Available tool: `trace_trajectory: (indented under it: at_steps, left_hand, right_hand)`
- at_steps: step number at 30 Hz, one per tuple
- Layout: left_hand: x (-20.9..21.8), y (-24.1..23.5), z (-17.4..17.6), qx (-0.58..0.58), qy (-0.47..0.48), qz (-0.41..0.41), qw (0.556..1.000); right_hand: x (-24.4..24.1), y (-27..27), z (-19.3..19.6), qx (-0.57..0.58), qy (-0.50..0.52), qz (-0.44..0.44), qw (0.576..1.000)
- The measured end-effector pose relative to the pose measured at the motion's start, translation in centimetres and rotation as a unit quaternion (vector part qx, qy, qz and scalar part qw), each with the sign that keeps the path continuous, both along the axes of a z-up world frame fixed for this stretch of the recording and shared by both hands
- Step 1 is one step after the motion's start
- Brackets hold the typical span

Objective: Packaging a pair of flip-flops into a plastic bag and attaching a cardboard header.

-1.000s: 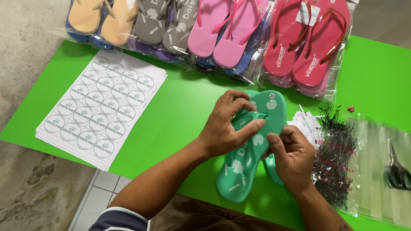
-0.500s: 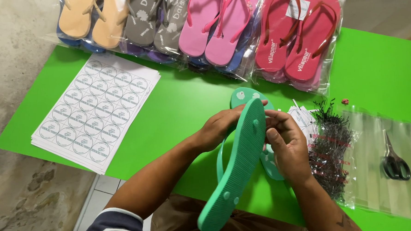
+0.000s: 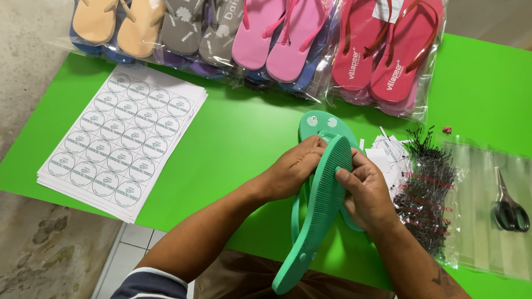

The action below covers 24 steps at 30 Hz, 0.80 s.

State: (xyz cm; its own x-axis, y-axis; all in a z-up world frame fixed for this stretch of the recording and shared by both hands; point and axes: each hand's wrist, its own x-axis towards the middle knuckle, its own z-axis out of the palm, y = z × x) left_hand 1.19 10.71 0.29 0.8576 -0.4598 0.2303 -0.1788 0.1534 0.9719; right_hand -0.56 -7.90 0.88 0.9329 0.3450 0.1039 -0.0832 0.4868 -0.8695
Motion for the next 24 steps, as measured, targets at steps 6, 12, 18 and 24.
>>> trace_trajectory:
  at_steps: [6,12,18,24]
  left_hand:
    - [-1.0,-0.4,3.6,-0.009,0.041,-0.014,0.999]
    - [0.2,4.0,5.5,-0.019,0.164,0.01,0.986]
    - [1.7,7.4,4.9,0.293,0.173,0.211,0.916]
    - [2.4,7.5,3.5,0.327,0.188,0.272,0.885]
  right_hand:
    - [-0.9,0.4,1.4,-0.027,-0.001,-0.044,0.999]
    - [-0.4,-1.6,1.1,-0.112,-0.064,-0.122,0.984]
    - [0.3,-2.6,3.8,-0.391,-0.194,-0.232,0.869]
    - [1.3,-3.2,1.7,-0.639,-0.241,-0.175,0.709]
